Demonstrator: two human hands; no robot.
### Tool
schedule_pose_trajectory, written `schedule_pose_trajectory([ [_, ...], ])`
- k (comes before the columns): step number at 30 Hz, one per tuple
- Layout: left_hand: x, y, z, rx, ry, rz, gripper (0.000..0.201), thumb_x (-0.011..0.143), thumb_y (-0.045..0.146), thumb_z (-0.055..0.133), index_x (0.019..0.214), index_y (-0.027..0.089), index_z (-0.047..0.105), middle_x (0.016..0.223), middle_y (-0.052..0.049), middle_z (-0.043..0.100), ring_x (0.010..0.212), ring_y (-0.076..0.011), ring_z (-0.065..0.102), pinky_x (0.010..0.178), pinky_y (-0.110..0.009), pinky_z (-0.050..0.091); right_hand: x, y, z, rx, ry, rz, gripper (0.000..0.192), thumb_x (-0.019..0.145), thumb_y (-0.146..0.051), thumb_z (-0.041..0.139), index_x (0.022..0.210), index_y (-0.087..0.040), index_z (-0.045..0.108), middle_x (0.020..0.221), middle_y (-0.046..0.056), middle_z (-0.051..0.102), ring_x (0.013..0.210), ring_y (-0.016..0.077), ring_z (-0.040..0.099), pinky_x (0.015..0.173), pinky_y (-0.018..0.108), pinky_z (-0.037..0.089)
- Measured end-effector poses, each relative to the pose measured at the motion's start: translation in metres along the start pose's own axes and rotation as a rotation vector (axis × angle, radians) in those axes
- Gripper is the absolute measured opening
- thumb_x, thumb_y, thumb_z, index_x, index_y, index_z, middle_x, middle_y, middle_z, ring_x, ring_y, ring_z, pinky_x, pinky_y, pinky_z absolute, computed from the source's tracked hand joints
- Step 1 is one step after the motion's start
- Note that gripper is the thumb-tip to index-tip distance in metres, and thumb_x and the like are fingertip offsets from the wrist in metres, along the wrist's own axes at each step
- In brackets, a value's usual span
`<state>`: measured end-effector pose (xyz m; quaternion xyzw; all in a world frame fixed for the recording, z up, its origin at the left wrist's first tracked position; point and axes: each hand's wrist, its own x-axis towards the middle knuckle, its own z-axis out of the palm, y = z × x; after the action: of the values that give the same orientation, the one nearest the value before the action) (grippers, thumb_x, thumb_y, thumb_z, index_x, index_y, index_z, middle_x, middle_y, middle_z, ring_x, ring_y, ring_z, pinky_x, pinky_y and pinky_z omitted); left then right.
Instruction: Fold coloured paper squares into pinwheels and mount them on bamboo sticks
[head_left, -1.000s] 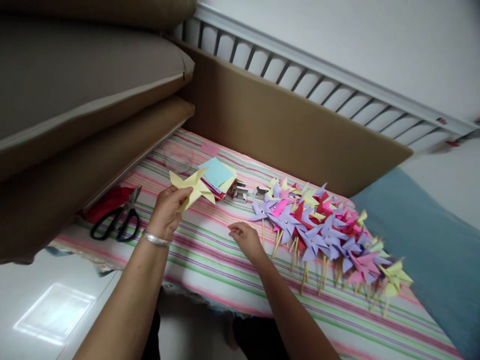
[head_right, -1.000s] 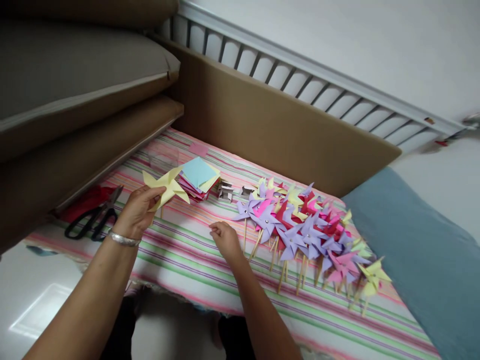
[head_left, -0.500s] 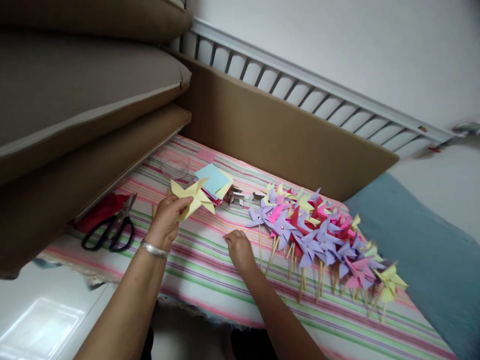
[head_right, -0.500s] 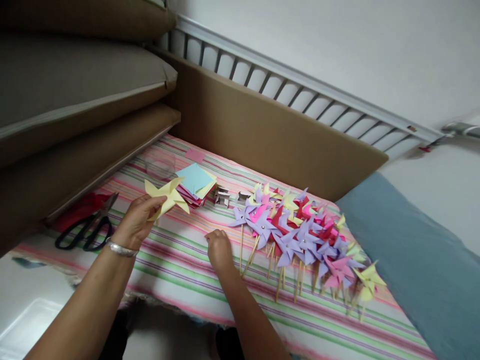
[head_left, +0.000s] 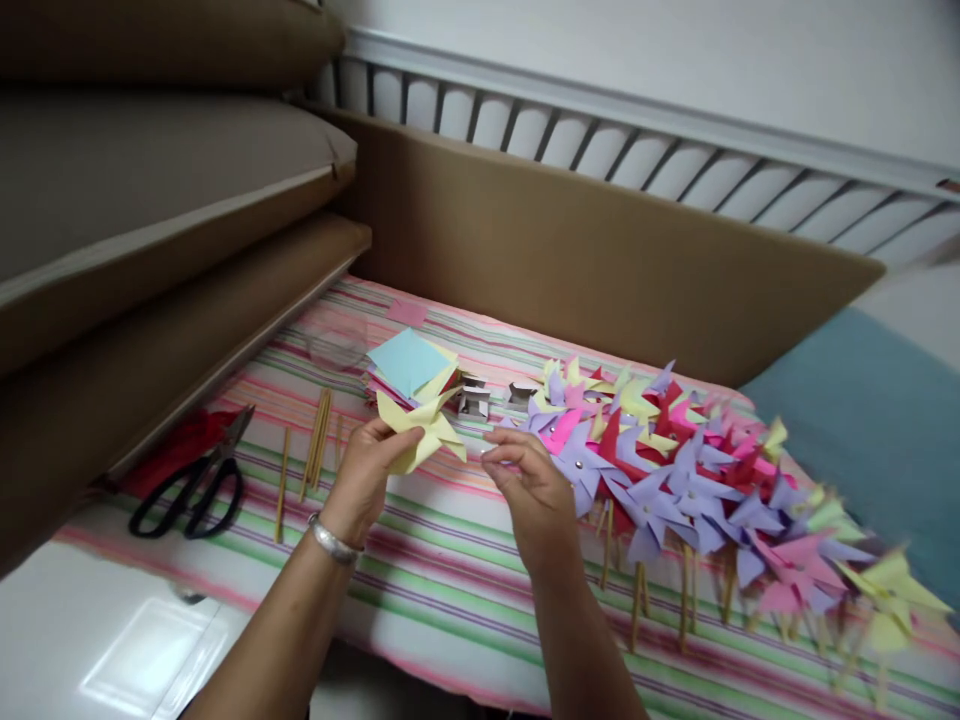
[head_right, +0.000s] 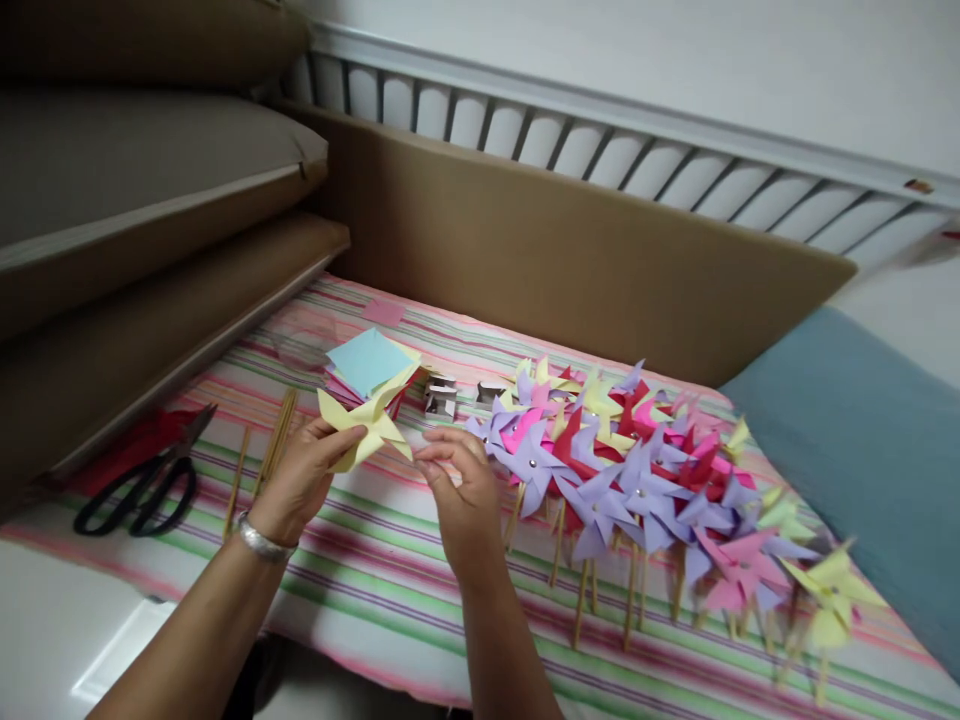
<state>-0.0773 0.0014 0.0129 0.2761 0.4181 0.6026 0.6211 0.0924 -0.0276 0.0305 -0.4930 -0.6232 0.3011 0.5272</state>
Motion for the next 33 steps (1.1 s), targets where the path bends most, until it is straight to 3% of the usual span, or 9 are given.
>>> schedule_pose_trajectory([
  [3, -0.002, -0.014, 0.017, 0.008, -0.052, 0.022, 0.026, 0.059, 0.024, 0.078, 0.084, 0.016, 0.072, 0.081, -0.004, 0.074, 0.071, -0.0145, 0.064, 0.070, -0.025, 0.046, -0.001, 0.000, -0.002, -0.033, -0.037, 0.007, 0.012, 0.077, -0.018, 0.059, 0.072, -0.024, 0.068, 0.136, 0.003, 0.046, 0.131, 0.0250, 0.034, 0.106, 0.046, 0.028],
  [6, -0.004, -0.025, 0.031, 0.040, -0.090, 0.031, 0.023, 0.061, 0.024, 0.077, 0.082, 0.017, 0.073, 0.081, -0.004, 0.073, 0.071, -0.0155, 0.064, 0.068, -0.025, 0.046, -0.001, 0.004, -0.005, -0.052, -0.039, 0.018, 0.013, 0.076, -0.017, 0.059, 0.072, -0.026, 0.069, 0.141, 0.000, 0.041, 0.136, 0.0255, 0.024, 0.105, 0.048, 0.030],
  [11, -0.009, -0.035, 0.045, 0.068, -0.128, 0.021, 0.021, 0.062, 0.024, 0.075, 0.081, 0.017, 0.073, 0.080, -0.003, 0.074, 0.069, -0.0148, 0.063, 0.067, -0.025, 0.046, 0.002, 0.012, -0.012, -0.090, -0.010, 0.033, 0.012, 0.076, -0.018, 0.061, 0.072, -0.026, 0.069, 0.137, 0.001, 0.045, 0.136, 0.0252, 0.025, 0.110, 0.051, 0.017],
  [18, -0.013, -0.036, 0.046, 0.061, -0.129, 0.027, 0.019, 0.063, 0.024, 0.075, 0.081, 0.017, 0.072, 0.080, -0.002, 0.073, 0.070, -0.0139, 0.063, 0.068, -0.024, 0.046, 0.004, 0.016, -0.010, -0.050, -0.013, 0.058, 0.010, 0.076, -0.019, 0.062, 0.073, -0.025, 0.069, 0.138, 0.001, 0.044, 0.136, 0.0240, 0.024, 0.111, 0.049, 0.013],
  [27, -0.014, -0.029, 0.040, 0.066, -0.137, -0.002, 0.018, 0.061, 0.025, 0.076, 0.076, 0.016, 0.072, 0.074, -0.003, 0.072, 0.063, -0.0137, 0.061, 0.064, -0.025, 0.046, 0.002, 0.017, -0.006, -0.025, -0.014, 0.110, 0.006, 0.074, -0.019, 0.063, 0.073, -0.023, 0.067, 0.140, 0.004, 0.043, 0.130, 0.0266, 0.036, 0.108, 0.048, 0.024],
  [33, -0.014, -0.030, 0.038, 0.077, -0.140, 0.001, 0.022, 0.061, 0.027, 0.076, 0.079, 0.015, 0.072, 0.079, -0.005, 0.073, 0.067, -0.0159, 0.063, 0.066, -0.027, 0.047, 0.001, 0.015, -0.006, -0.139, 0.027, -0.004, 0.009, 0.077, -0.020, 0.060, 0.072, -0.023, 0.067, 0.142, 0.002, 0.040, 0.135, 0.0264, 0.027, 0.109, 0.051, 0.019],
])
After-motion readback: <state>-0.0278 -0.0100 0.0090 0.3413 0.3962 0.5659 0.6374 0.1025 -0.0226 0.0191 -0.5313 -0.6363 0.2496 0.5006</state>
